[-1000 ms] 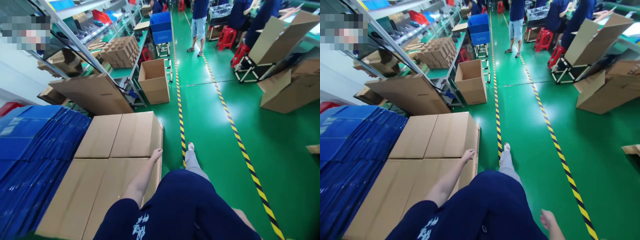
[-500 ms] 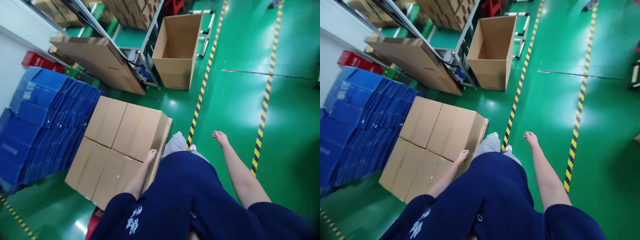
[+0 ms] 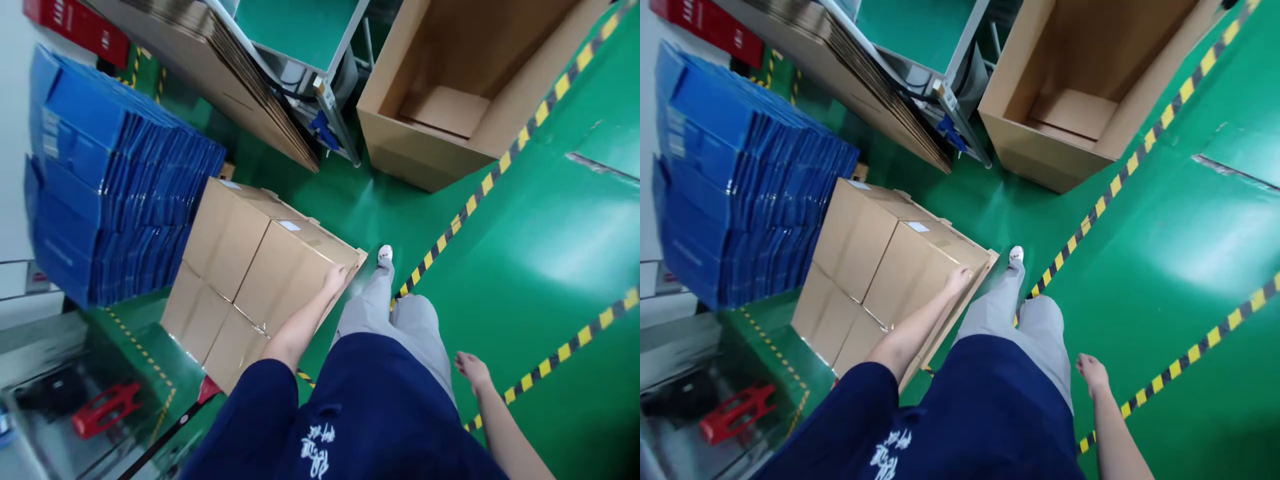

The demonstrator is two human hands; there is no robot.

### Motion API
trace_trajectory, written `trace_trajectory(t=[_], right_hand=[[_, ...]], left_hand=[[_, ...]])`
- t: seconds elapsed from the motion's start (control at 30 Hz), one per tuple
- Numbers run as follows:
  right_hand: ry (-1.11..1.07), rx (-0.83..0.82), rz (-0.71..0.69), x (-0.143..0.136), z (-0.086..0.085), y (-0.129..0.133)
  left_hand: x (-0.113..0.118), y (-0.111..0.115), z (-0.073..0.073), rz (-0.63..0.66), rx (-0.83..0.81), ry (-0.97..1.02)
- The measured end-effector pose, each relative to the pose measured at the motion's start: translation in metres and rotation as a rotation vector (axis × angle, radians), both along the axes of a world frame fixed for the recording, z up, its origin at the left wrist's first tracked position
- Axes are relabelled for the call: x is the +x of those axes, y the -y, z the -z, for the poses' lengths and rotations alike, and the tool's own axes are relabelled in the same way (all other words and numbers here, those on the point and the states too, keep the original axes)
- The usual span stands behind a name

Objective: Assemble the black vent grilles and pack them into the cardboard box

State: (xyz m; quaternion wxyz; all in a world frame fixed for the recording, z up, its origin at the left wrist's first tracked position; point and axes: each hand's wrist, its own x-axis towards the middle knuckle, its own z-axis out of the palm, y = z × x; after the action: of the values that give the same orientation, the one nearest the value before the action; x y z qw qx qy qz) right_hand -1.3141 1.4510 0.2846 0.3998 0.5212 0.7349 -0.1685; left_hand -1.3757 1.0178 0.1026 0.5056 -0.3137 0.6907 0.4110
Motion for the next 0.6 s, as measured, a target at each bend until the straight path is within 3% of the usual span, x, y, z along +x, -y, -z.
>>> trace_trajectory(t=[0.1, 0.17, 0.2, 0.27, 0.37, 0.47, 0.53, 0.6], right_hand=[[-0.015, 0.006, 0.056, -0.053, 0.034, -0.004], [-0.048, -0.059, 0.078, -0.085, 0.061, -0.004], [-0.05, -0.092, 0.082, -0.098, 0.073, -0.005], [-0.011, -0.133, 0.076, -0.113, 0.093, -0.008], [0.108, -0.113, 0.1, -0.111, 0.103, -0.025], [0.222, 0.001, 0.186, -0.097, 0.091, -0.055], [0.228, 0.109, 0.23, -0.091, 0.078, -0.074], [0.208, 0.203, 0.234, -0.09, 0.068, -0.086]], left_hand=[[-0.085, -0.016, 0.064, 0.022, -0.03, -0.106], [-0.115, -0.03, 0.106, 0.044, -0.057, -0.206], [-0.12, -0.036, 0.125, 0.078, -0.077, -0.266], [-0.107, -0.043, 0.16, 0.205, -0.114, -0.31], [-0.053, -0.039, 0.204, 0.427, -0.107, -0.022], [-0.014, -0.029, 0.243, 0.514, -0.092, 0.242], [-0.009, -0.023, 0.267, 0.536, -0.097, 0.23], [-0.012, -0.016, 0.282, 0.566, -0.099, 0.179]])
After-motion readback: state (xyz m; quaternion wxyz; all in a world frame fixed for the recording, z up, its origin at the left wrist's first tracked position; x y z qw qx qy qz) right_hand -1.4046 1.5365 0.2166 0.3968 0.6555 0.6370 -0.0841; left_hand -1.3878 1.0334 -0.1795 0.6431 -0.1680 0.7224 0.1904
